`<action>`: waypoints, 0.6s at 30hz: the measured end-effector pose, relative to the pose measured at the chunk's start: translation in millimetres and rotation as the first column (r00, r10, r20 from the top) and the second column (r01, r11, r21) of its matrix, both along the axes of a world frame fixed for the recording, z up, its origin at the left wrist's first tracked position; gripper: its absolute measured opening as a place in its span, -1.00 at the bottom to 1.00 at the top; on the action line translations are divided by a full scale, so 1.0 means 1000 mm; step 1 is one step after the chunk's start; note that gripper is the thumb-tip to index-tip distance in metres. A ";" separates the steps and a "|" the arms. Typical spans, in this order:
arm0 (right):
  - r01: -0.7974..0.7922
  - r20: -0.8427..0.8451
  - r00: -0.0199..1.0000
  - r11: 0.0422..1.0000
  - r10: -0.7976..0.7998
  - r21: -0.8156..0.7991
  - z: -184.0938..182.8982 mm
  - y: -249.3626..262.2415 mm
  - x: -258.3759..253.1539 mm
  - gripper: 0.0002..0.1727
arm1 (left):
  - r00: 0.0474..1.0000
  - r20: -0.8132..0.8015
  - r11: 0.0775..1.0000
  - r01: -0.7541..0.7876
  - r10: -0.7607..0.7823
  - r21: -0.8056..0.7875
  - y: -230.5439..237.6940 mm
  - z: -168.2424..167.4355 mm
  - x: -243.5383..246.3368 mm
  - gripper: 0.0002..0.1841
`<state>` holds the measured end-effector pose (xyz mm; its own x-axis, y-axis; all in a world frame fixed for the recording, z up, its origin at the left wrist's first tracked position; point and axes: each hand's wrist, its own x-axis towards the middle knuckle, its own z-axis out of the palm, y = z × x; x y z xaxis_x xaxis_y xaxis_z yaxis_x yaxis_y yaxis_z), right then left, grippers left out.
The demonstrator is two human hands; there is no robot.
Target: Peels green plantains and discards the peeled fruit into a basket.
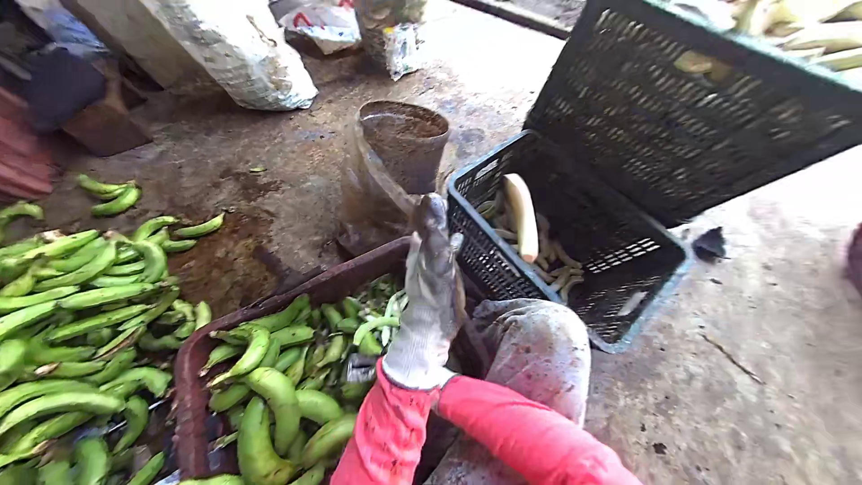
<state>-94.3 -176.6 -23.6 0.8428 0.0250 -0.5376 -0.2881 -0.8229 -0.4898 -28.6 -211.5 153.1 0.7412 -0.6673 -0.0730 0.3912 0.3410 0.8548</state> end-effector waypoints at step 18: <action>0.329 -0.080 0.944 0.898 -0.320 0.292 0.085 -0.029 0.036 -0.31 | 0.929 0.313 0.657 -0.113 -0.196 0.745 0.226 -0.085 0.033 -0.24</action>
<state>-57.9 -205.4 61.0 0.8157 -0.0852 -0.5722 -0.5320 -0.4991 -0.6840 4.8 14.4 68.2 0.7897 -0.5304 -0.3084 0.0247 -0.4747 0.8798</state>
